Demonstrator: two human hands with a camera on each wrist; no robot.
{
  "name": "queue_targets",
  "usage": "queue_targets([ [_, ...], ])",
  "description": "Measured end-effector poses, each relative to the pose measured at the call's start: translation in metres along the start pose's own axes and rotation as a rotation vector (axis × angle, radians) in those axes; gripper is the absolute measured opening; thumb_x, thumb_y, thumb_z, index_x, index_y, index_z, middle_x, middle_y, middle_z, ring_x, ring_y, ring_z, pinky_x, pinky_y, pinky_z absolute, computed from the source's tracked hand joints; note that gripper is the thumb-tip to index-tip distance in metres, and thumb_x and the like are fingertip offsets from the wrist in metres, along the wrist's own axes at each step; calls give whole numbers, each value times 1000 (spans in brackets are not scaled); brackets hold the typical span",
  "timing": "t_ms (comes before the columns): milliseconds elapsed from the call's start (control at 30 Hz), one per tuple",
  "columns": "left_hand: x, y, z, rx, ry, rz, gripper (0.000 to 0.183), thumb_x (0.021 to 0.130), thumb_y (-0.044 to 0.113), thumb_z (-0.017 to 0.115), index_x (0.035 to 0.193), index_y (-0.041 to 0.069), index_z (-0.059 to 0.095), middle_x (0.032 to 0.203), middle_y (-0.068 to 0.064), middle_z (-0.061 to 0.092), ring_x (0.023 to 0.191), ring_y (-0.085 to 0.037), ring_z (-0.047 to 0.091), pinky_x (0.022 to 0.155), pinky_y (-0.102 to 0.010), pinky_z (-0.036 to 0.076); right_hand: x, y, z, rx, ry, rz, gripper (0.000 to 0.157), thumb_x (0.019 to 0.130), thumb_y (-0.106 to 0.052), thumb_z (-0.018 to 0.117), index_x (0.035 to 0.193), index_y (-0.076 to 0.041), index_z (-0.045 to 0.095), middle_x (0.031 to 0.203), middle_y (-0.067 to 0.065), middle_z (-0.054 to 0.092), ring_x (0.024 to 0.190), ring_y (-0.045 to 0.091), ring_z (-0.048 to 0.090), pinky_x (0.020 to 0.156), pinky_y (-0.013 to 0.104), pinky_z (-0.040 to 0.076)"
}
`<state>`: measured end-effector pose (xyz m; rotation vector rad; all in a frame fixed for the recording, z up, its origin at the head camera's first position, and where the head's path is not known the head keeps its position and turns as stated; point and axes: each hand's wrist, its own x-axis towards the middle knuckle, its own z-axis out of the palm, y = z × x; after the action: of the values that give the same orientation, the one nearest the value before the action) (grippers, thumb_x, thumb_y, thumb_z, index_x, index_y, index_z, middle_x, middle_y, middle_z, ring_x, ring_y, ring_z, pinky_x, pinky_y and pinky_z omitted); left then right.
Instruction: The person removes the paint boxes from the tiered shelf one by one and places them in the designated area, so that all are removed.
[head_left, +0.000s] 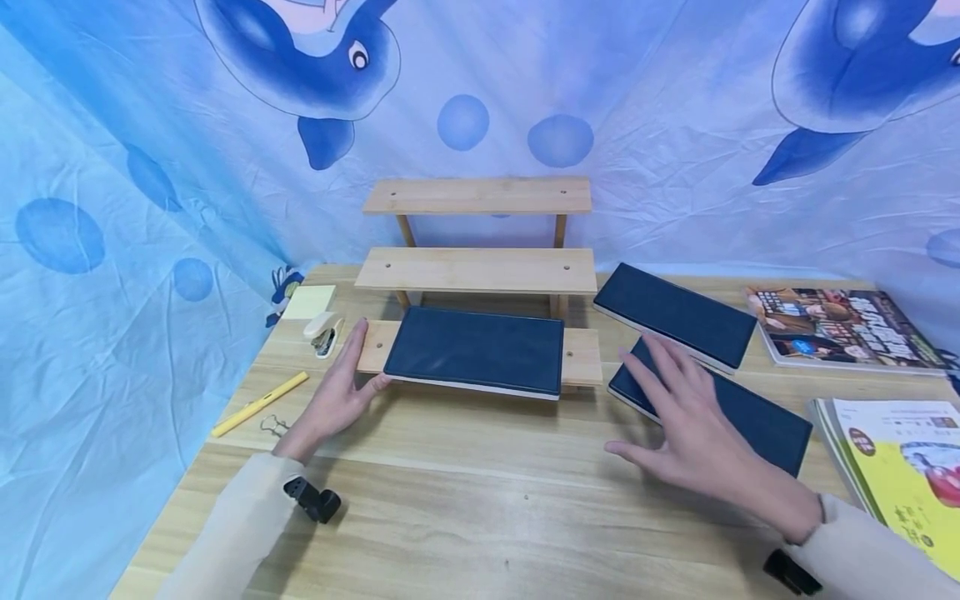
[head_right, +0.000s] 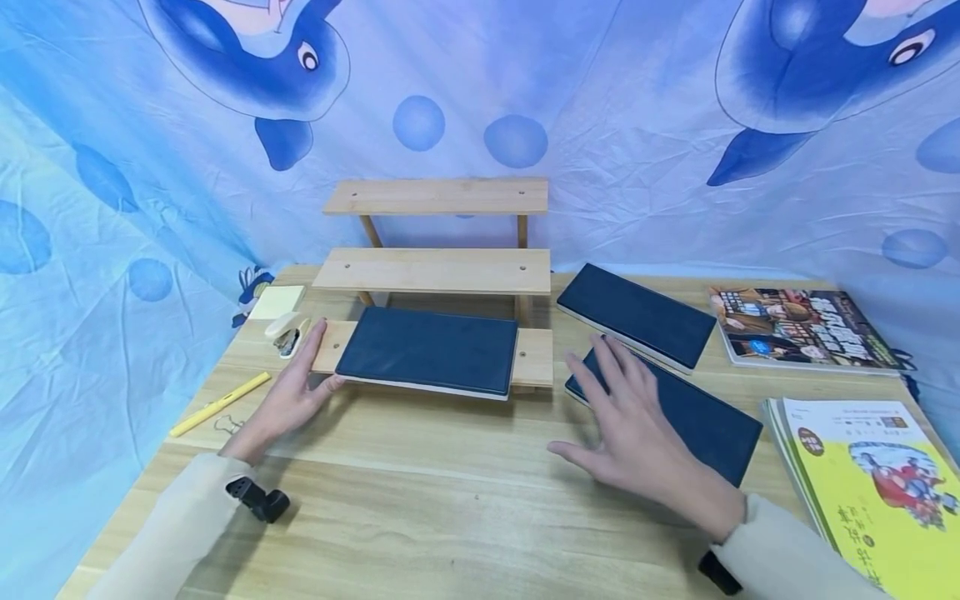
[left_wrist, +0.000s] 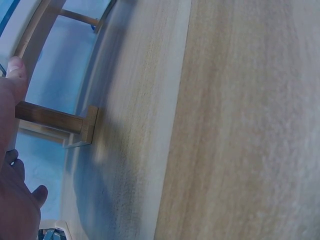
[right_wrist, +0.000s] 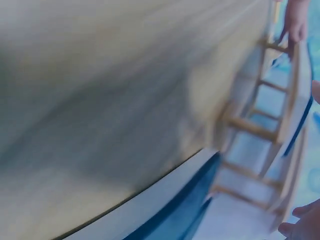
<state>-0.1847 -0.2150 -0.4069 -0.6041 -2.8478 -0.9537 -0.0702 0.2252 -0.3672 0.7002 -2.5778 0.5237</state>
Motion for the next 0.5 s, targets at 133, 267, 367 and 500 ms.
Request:
queue_targets([
  [133, 1, 0, 0, -7, -2, 0, 88, 86, 34, 59, 146, 13, -1, 151, -9, -1, 137, -31, 5, 109, -50, 11, 25, -17, 11, 28, -8, -81, 103, 61, -59, 71, 142, -11, 28, 149, 14, 13, 133, 38, 15, 92, 64, 24],
  [267, 1, 0, 1, -15, -3, 4, 88, 85, 33, 59, 146, 12, -1, 151, -11, 0, 137, -32, 5, 109, -50, 11, 48, -30, 20, 102, -59, -119, 103, 64, -58, 70, 144, -13, 22, 150, 12, 10, 134, 35, 12, 96, 64, 22],
  [367, 0, 1, 1, -17, -2, 5, 88, 85, 33, 59, 146, 12, -1, 151, -12, 1, 136, -33, 5, 109, -50, 11, 64, -35, 27, 137, -94, -124, 102, 66, -59, 69, 145, -17, 19, 150, 10, 11, 136, 32, 10, 96, 66, 21],
  [500, 0, 0, -1, -13, -1, 15, 88, 86, 33, 60, 146, 12, 0, 151, -13, 1, 136, -33, 5, 109, -51, 11, 81, -36, 36, 116, -130, -150, 99, 68, -63, 64, 145, -19, 20, 149, 12, 14, 136, 32, 10, 97, 66, 20],
])
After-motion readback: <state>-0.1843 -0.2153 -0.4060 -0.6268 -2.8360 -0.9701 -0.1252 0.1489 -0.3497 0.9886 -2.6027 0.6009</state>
